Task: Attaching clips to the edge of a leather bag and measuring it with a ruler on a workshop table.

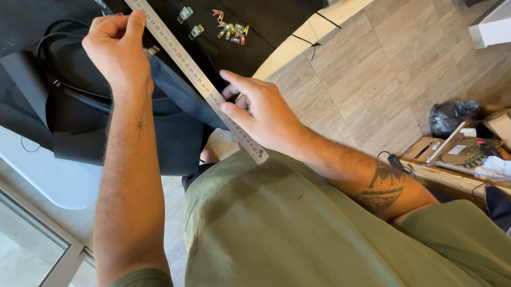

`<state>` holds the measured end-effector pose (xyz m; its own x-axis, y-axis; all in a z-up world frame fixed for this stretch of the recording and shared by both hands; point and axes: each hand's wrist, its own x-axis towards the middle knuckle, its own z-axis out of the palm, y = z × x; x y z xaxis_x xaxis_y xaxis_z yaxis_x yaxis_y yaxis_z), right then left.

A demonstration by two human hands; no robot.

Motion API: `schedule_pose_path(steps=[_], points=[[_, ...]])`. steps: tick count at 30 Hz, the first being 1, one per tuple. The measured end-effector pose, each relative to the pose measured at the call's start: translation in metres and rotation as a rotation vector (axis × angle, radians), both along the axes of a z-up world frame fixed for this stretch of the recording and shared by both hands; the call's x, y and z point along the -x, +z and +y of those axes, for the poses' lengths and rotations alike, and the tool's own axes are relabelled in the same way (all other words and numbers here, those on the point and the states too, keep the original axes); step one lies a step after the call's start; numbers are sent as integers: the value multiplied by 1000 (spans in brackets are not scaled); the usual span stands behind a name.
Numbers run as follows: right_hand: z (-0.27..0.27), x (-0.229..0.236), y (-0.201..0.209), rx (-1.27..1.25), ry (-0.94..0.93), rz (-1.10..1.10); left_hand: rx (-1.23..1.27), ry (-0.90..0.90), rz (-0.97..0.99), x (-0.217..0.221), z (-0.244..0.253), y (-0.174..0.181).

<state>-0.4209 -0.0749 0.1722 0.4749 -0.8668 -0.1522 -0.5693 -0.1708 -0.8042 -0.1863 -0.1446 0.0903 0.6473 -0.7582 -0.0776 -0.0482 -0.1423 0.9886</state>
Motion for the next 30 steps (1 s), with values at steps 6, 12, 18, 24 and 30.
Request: schedule_pose_path(steps=[6, 12, 18, 24, 30], points=[[12, 11, 25, -84, 12, -8, 30, -3, -11, 1, 0, 0], [32, 12, 12, 29, 90, 277, 64, -6, -52, 0, 0, -2], [39, 29, 1, -3, 177, 390, 80, -4, -77, -3, 1, -5], [44, 36, 15, -304, 99, 396, 63, -27, -100, -7, 6, -2], [53, 45, -2, -116, 168, 276, 88, -38, -124, -8, 4, -5]])
